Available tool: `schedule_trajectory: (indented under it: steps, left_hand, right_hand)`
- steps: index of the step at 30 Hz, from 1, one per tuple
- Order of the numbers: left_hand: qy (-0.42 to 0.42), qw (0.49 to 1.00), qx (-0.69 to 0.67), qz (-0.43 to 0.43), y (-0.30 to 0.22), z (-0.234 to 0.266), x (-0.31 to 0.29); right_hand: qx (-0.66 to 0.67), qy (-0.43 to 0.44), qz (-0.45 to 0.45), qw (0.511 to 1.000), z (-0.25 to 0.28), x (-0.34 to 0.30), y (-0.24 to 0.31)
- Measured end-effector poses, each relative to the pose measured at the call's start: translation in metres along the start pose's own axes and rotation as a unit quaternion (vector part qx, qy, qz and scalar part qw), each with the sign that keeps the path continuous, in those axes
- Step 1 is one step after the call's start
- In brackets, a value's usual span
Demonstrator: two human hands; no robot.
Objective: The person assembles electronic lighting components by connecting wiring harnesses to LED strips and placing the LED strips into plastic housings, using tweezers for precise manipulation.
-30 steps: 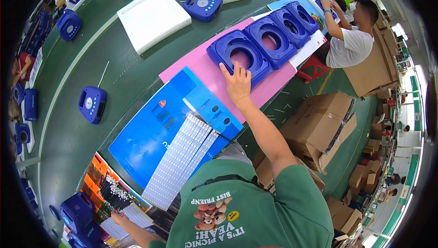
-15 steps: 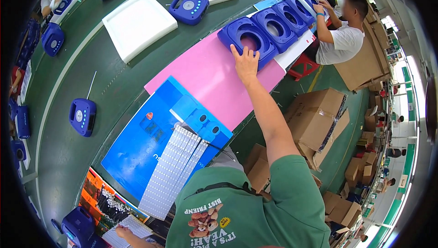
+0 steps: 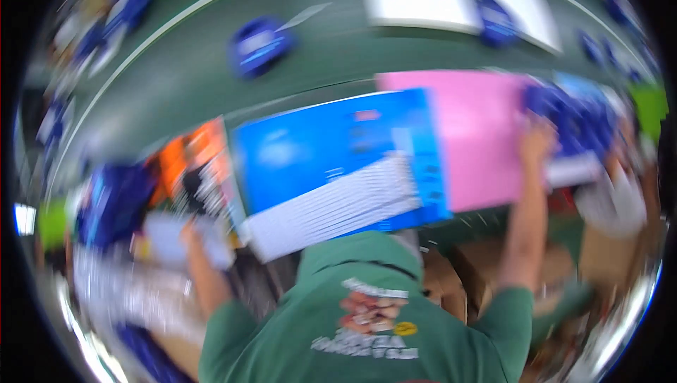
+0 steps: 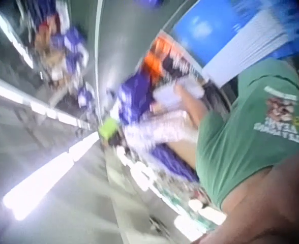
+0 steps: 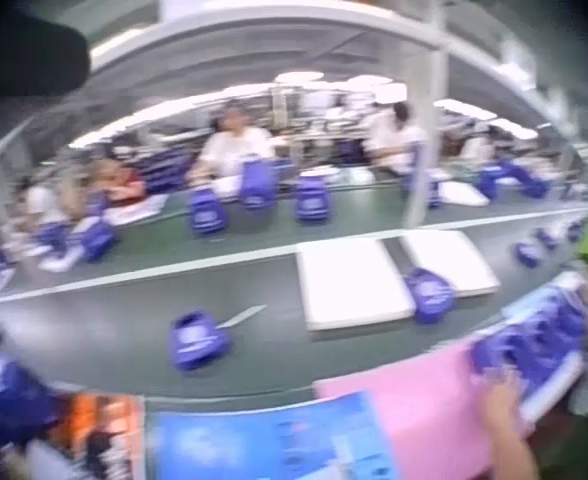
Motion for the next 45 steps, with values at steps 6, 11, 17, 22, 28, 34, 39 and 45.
schedule_trajectory:
  steps: [6, 11, 17, 22, 28, 34, 39, 45]
  left_hand:
    - [-0.333, 0.915, -0.167, 0.154, -0.060, -0.109, -0.033]
    - [-0.297, 0.917, -0.171, 0.202, -0.084, -0.094, -0.069]
    - [-0.271, 0.935, -0.032, 0.226, -0.076, -0.114, -0.044]
    - [-0.188, 0.941, -0.152, 0.237, -0.122, -0.099, -0.058]
    - [-0.221, 0.929, -0.254, 0.157, -0.136, -0.074, -0.090]
    - [-0.265, 0.925, -0.271, 0.016, -0.164, -0.057, -0.099]
    - [-0.212, 0.911, -0.354, -0.014, -0.169, -0.067, -0.108]
    - [0.112, 0.909, -0.386, -0.113, -0.244, -0.146, -0.135]
  right_hand:
    - [0.155, -0.083, 0.059, 0.983, 0.030, -0.059, 0.048]
    - [0.309, -0.027, 0.153, 0.938, 0.053, -0.111, 0.114]
    - [0.377, 0.024, 0.189, 0.907, 0.060, -0.131, 0.146]
    - [0.393, 0.044, 0.180, 0.901, 0.064, -0.140, 0.145]
    - [0.403, 0.042, 0.175, 0.898, 0.055, -0.155, 0.136]
    - [0.421, 0.047, 0.190, 0.886, 0.056, -0.163, 0.144]
    - [0.463, 0.043, 0.204, 0.861, 0.072, -0.161, 0.149]
    - [0.655, 0.176, 0.178, 0.713, 0.103, -0.181, 0.156]
Point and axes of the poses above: each hand's wrist, its own x-axis towards the middle knuckle, its own z-axis out of the back of the hand, y = z × x, the point moved 1 cm from there along x, towards the middle knuckle, and after that the axes turned 12 degrees about y, right-handed, at the moved point
